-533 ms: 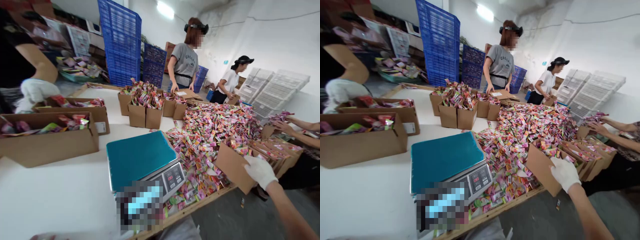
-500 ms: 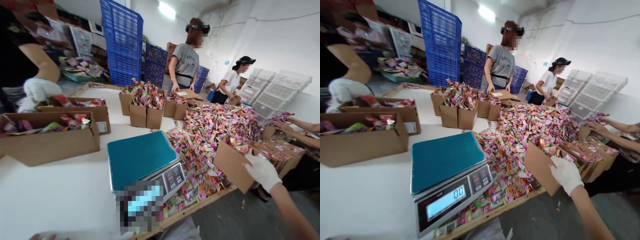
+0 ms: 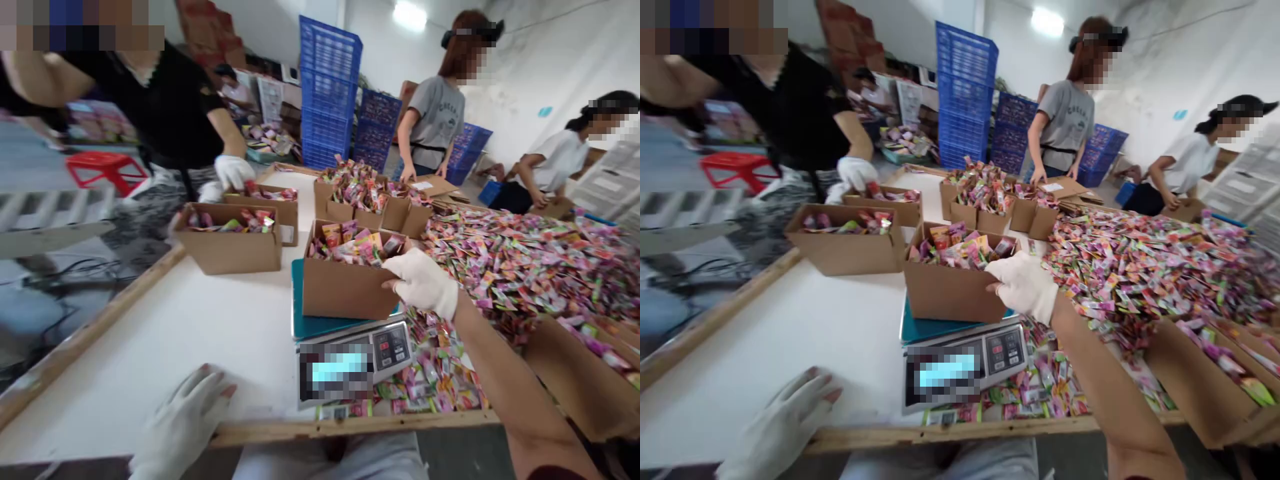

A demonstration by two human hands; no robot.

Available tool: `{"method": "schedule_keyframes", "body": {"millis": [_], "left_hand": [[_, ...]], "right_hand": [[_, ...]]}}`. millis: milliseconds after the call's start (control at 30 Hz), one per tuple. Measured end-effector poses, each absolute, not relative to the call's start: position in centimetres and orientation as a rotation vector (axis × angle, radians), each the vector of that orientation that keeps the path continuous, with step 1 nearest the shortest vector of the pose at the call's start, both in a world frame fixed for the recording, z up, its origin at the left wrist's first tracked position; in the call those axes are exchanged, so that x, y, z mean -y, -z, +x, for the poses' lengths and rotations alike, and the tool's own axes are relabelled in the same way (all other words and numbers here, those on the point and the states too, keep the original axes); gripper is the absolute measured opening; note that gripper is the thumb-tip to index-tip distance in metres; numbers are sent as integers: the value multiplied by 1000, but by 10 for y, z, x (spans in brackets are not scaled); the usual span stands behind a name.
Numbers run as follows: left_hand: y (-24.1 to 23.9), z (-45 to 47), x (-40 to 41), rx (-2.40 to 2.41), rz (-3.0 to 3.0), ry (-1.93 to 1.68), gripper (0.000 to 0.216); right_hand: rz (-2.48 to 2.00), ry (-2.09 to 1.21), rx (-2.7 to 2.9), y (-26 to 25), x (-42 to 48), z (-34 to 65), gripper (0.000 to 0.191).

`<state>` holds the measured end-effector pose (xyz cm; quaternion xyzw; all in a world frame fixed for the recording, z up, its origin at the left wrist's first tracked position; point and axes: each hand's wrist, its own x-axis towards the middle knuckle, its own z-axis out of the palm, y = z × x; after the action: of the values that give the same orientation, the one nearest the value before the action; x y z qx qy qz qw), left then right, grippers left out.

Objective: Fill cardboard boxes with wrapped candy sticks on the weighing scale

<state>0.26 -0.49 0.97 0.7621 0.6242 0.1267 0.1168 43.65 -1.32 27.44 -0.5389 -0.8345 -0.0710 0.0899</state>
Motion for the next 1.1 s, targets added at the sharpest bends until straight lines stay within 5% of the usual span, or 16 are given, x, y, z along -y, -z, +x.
{"method": "schedule_keyframes", "body": {"millis": [267,533,700,1100], "left_hand": [[-16,6,10,-1841,2222,-363,49],[-22,21,20,-1779,2177,-419,50],[-24,22,21,-1791,2158,-417,49],[-31,22,21,-1788,1969,-491,50]], "right_hand": [[-1366,163,1818,-262,60,486,55],[-2575,-243,1369,-75,89,577,80],[-2601,-155,1520,-35,108,582,57],[-2597,-108,1615,-123,107,599,38]]}}
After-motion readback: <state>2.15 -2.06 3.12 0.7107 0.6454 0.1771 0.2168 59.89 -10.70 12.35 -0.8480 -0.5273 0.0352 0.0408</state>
